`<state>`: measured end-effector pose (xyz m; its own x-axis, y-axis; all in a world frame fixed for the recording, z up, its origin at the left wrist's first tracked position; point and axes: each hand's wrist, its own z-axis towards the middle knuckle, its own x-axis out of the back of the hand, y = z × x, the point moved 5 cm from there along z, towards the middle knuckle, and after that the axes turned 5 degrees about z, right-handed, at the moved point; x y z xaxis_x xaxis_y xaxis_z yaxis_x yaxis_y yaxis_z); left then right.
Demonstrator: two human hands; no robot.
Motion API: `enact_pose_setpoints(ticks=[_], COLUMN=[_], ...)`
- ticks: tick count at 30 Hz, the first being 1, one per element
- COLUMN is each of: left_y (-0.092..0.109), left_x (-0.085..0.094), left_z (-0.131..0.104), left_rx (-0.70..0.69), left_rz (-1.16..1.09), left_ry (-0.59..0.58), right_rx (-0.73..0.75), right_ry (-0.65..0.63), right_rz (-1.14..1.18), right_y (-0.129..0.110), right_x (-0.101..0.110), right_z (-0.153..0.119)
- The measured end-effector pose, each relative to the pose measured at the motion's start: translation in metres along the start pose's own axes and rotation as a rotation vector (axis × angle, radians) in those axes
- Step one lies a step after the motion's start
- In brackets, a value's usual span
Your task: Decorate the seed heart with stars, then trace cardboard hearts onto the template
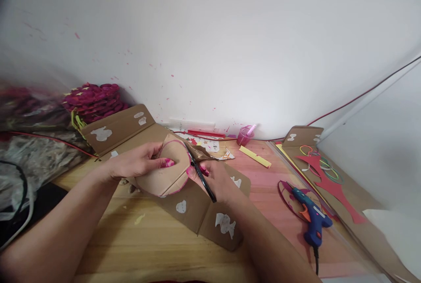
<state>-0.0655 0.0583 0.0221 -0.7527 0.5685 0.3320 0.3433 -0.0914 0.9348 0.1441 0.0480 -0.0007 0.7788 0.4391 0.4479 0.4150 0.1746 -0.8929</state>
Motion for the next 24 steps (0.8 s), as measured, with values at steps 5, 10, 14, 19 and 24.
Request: enact_pose_setpoints(ticks=[5, 10, 14, 19, 24], left_y=[0.001, 0.001, 0.000, 0.002, -0.001], left_x=[-0.001, 0.001, 0.003, 0.003, 0.011], left_z=[0.000, -0.002, -0.003, -0.004, -0.003], left_rx=[0.002, -0.010, -0.007, 0.000, 0.024], left_rz=[0.022, 0.007, -0.007, -0.028, -0.093], left_ry=[-0.010, -0.013, -0.002, 0.041, 0.166], right_rx=[0.011, 0.004, 0.004, 0.046, -0.046], right_ry=[-0.029, -0.064, -0.057, -0.042, 0.030], right_rz=[0.005, 0.037, 0.030, 0.013, 0.069], right_y=[-0.004, -0.006, -0.008, -0.013, -0.005], right_x=[0.001, 0.001, 0.001, 0.000, 0.000], right_z=[0.000, 0.001, 0.000, -0.001, 0.000])
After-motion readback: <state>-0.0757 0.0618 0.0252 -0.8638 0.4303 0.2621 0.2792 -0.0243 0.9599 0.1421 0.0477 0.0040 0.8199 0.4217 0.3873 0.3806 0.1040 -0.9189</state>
